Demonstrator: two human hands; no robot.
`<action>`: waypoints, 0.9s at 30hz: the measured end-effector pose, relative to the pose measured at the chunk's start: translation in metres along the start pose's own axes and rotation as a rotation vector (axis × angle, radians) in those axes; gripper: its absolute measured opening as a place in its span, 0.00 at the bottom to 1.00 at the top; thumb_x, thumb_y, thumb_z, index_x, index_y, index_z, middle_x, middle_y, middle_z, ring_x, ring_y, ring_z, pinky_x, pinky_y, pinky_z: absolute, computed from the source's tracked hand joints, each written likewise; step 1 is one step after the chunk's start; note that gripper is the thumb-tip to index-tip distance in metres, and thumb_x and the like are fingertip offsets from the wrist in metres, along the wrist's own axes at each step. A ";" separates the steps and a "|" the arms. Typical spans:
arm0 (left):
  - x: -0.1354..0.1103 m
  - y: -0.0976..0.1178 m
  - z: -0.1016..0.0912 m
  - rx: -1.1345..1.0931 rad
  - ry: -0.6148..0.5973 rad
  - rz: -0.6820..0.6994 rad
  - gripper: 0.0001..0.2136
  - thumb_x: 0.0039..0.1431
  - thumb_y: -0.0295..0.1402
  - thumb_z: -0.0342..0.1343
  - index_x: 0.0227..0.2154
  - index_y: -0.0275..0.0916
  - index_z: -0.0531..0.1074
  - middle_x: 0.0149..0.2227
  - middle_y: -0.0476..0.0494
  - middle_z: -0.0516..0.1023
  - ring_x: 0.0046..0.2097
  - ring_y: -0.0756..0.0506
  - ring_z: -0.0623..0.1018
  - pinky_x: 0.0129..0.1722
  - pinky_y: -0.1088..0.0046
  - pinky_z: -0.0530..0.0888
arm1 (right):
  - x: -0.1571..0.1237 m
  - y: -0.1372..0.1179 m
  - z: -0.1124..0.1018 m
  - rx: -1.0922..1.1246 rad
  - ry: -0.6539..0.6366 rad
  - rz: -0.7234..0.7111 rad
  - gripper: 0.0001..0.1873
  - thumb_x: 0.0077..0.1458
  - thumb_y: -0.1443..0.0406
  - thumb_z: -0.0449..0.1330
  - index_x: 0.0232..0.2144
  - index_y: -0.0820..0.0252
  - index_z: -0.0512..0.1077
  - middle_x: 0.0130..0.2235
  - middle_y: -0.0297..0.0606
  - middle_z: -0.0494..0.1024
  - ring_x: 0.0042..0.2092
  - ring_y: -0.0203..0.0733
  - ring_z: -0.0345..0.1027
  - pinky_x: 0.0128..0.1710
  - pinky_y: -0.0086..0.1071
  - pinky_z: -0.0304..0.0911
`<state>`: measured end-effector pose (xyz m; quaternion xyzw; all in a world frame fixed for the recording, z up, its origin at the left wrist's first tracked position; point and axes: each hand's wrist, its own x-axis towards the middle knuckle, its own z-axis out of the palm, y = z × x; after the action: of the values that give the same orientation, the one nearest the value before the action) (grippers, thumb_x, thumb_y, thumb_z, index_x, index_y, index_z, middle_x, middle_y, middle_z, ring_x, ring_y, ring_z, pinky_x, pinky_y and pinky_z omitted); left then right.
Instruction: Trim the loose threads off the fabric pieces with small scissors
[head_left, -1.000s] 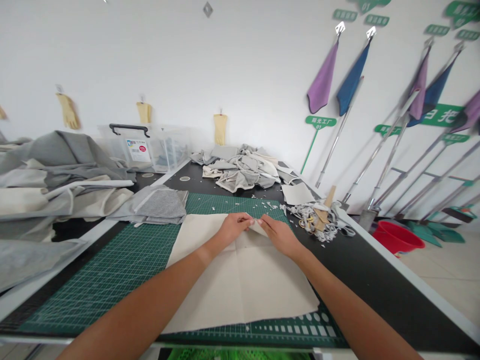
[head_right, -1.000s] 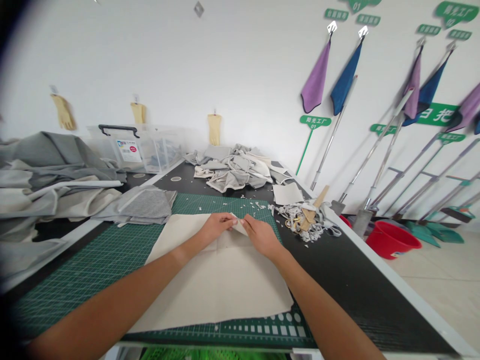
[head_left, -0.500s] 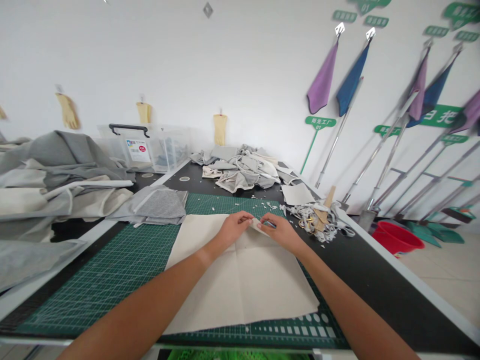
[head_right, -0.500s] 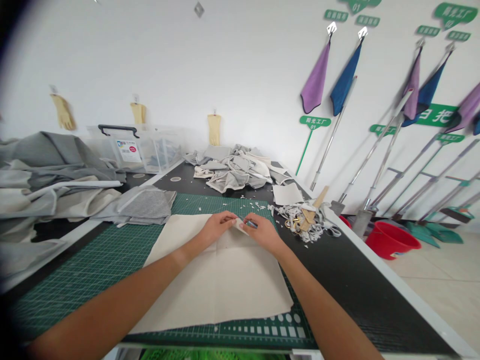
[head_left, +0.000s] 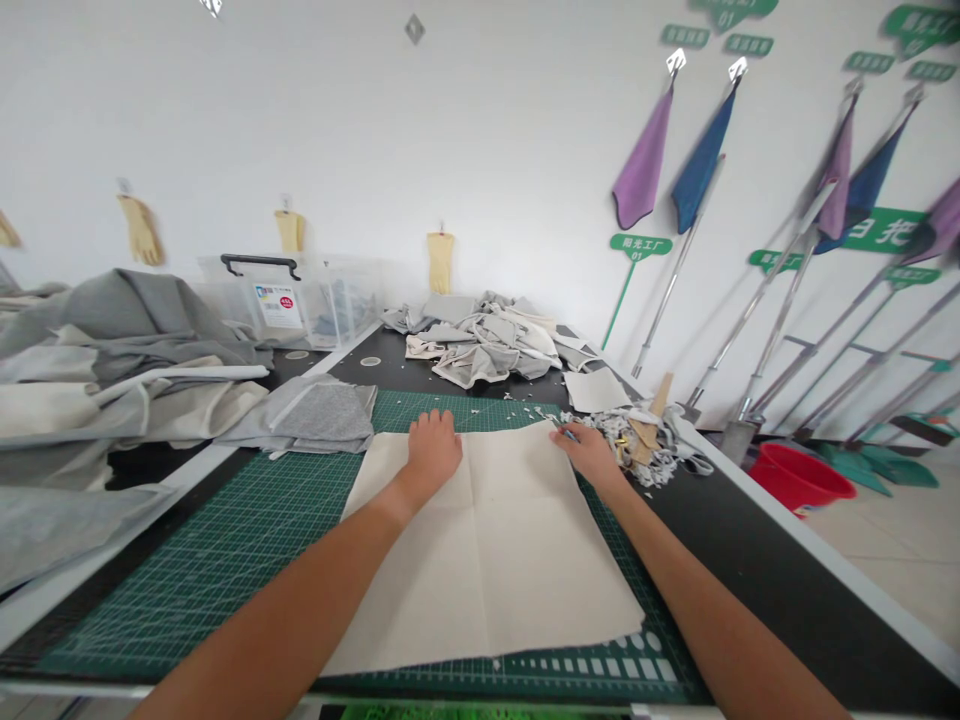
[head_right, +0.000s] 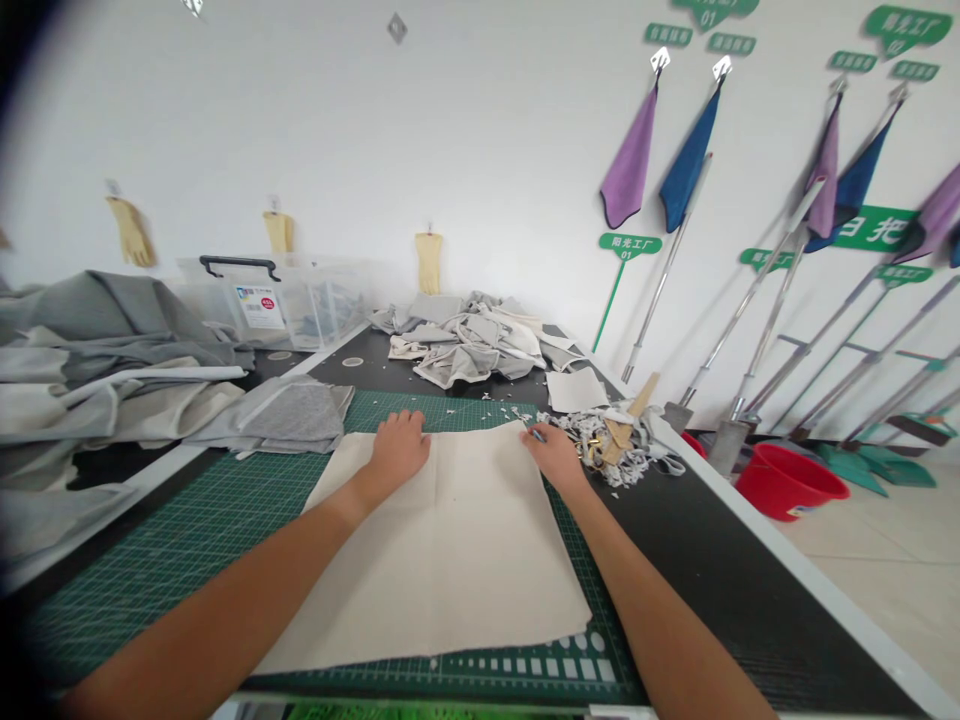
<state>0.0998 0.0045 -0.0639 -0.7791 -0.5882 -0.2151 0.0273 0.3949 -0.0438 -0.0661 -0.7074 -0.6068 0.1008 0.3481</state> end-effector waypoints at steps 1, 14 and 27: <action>0.001 -0.003 -0.002 0.035 -0.023 -0.005 0.12 0.63 0.33 0.50 0.46 0.35 0.71 0.49 0.31 0.73 0.53 0.34 0.70 0.52 0.56 0.66 | 0.000 0.000 0.001 0.011 -0.027 -0.004 0.19 0.54 0.50 0.57 0.32 0.58 0.77 0.29 0.35 0.77 0.34 0.44 0.70 0.32 0.31 0.57; 0.032 -0.067 -0.055 0.149 -0.490 -0.089 0.23 0.50 0.36 0.58 0.50 0.35 0.74 0.53 0.28 0.75 0.55 0.31 0.74 0.52 0.57 0.71 | -0.003 -0.012 -0.010 0.134 0.052 -0.045 0.23 0.55 0.47 0.57 0.34 0.60 0.78 0.27 0.34 0.76 0.31 0.43 0.67 0.30 0.30 0.56; 0.031 -0.114 -0.102 -0.210 -0.488 0.002 0.10 0.43 0.31 0.59 0.31 0.39 0.80 0.33 0.45 0.83 0.35 0.42 0.79 0.33 0.73 0.72 | -0.014 -0.042 -0.033 0.477 0.084 0.078 0.21 0.48 0.47 0.66 0.26 0.57 0.68 0.17 0.25 0.56 0.19 0.33 0.47 0.19 0.29 0.43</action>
<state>-0.0305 0.0373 0.0160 -0.8072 -0.5508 -0.0806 -0.1963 0.3767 -0.0681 -0.0201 -0.6317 -0.5232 0.2251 0.5258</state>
